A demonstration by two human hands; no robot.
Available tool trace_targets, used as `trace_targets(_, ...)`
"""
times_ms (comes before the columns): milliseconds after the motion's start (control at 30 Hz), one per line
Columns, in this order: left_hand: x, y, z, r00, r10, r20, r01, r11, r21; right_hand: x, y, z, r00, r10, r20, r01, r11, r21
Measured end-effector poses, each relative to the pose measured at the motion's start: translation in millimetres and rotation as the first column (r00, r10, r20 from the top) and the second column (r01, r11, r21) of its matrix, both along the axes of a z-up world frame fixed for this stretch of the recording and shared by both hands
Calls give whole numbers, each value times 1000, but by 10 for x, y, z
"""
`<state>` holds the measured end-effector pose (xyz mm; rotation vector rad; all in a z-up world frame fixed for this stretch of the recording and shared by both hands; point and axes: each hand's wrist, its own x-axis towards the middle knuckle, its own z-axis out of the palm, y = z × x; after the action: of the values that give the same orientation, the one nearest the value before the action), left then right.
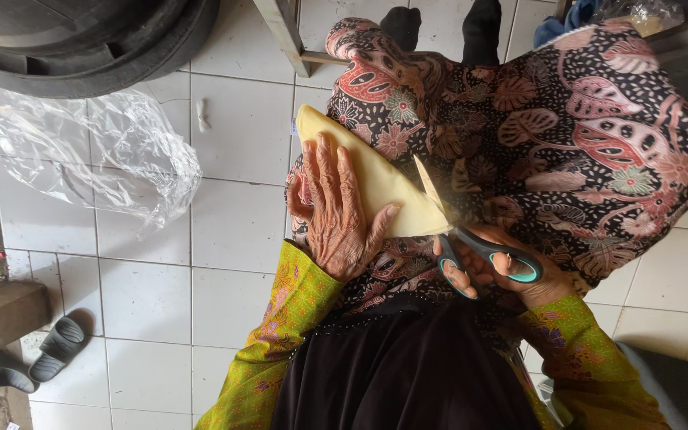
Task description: The person folds round food wrappers into triangles, trims them with shears, and places them into a plastic bag.
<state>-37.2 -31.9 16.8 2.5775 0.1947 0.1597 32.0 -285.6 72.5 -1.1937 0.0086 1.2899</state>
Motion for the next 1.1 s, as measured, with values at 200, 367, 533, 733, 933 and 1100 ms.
trace_targets(200,19,-8,-36,1000,0,-4,0,1000,-19,0,22,35,997,-80,-13,79,996,-41)
trace_targets(367,40,-56,-47,1000,1,-29,-1,1000,-2,84,-187,-126,996,-70,-46,68,997,-40)
trace_targets(533,107,-50,-92,999,44,-24,-42,997,63,278,-165,-403,982,55,-179,-47,998,48)
trace_targets(733,133,69,-43,920,374,119,-180,671,-719,213,-137,-268,999,-22,-36,22,1000,-7)
trace_targets(933,284,143,-31,936,342,-78,-64,-54,-997,196,-149,-301,1000,-1,-15,3,996,89)
trace_targets(1100,299,188,36,952,305,-18,-27,25,-999,122,-208,-318,996,-68,-59,69,998,15)
